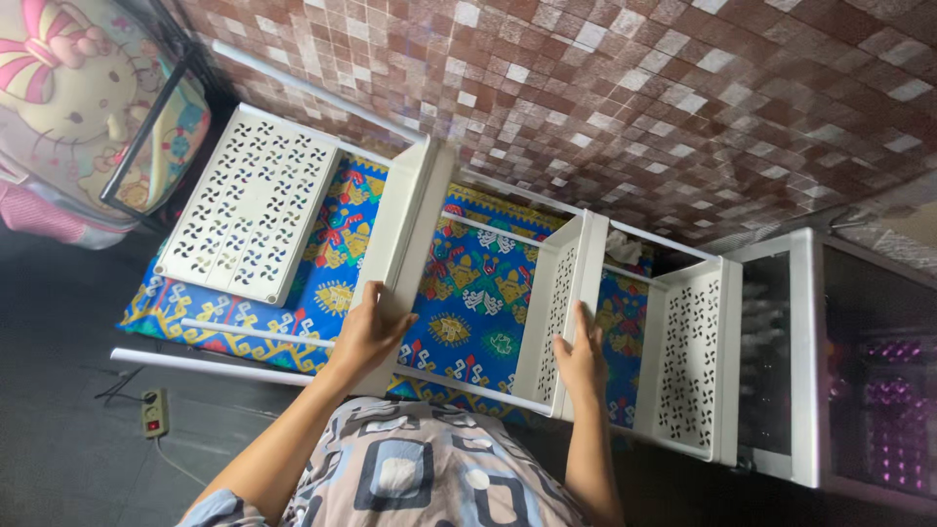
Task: The person assembles a white plastic shelving unit by inserting perforated panels into a frame and securing them with white rods. They repeatedly lift, align, and insert panels and rods to build the structure on a patterned mat.
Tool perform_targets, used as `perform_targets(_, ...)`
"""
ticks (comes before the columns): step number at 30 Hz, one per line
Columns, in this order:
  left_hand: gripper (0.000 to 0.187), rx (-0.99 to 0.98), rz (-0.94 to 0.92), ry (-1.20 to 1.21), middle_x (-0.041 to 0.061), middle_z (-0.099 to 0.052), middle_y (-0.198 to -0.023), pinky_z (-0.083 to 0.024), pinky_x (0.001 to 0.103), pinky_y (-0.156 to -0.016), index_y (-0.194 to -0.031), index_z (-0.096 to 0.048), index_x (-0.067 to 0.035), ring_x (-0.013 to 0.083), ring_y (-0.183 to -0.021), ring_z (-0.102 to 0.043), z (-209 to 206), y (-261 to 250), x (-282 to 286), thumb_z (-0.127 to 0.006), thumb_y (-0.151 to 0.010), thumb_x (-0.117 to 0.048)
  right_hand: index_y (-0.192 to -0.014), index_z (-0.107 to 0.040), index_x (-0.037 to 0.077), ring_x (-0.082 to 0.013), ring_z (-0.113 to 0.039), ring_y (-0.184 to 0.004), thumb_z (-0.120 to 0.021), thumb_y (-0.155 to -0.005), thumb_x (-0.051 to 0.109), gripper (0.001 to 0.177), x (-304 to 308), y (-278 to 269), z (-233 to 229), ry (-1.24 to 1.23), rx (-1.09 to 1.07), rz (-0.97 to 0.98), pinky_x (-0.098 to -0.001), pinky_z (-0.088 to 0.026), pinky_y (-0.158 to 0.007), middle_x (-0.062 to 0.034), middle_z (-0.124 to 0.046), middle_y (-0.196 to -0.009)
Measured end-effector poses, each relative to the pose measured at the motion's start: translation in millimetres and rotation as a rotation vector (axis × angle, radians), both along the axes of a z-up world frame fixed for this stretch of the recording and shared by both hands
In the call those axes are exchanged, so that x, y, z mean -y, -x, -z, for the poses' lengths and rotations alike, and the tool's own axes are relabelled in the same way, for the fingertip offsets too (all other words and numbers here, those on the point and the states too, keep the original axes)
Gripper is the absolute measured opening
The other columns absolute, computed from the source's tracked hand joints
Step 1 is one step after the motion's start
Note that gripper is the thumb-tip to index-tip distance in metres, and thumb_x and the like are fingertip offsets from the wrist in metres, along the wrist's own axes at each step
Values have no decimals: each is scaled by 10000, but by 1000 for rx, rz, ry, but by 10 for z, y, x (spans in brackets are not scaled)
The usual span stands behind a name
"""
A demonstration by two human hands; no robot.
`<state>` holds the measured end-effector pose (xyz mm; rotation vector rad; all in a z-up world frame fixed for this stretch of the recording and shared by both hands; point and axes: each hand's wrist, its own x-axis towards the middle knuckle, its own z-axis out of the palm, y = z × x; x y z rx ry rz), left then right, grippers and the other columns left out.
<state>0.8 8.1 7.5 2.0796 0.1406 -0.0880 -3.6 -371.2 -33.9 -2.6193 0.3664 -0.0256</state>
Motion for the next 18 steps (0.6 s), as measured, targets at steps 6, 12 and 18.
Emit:
perform_targets(6,704,138,-21,-26,267,-673,-847,-549,462,-624,-1263,-419,-7,385,-723,-707,215,-162,-208,-841,-823,-359,-1585,-336,296,-354,-608,-1249,-716,-859,265,820,-18,-17,-47,29,7,-4,-456,-564,-916,-98,-450,-1554)
perform_targets(12,795,-12,80,-3,328,-692,-926,-556,483,-706,-1347,-373,-7,449,-832,-720,409,-250,-7,-810,-826,-420,-1583,-349,299,-366,-614,-1232,-714,-854,238,817,-29,-44,-34,29,4,2,-459,-561,-918,-139,-452,-1528)
perform_targets(18,892,-3,202,-424,240,-733,-1046,-548,509,-823,-1545,-317,-129,438,-953,-707,94,-370,-543,-722,-867,-544,-1583,-332,312,-360,-585,-1269,-710,-859,238,820,-32,-29,-42,61,5,11,-470,-549,-927,-116,-435,-1547)
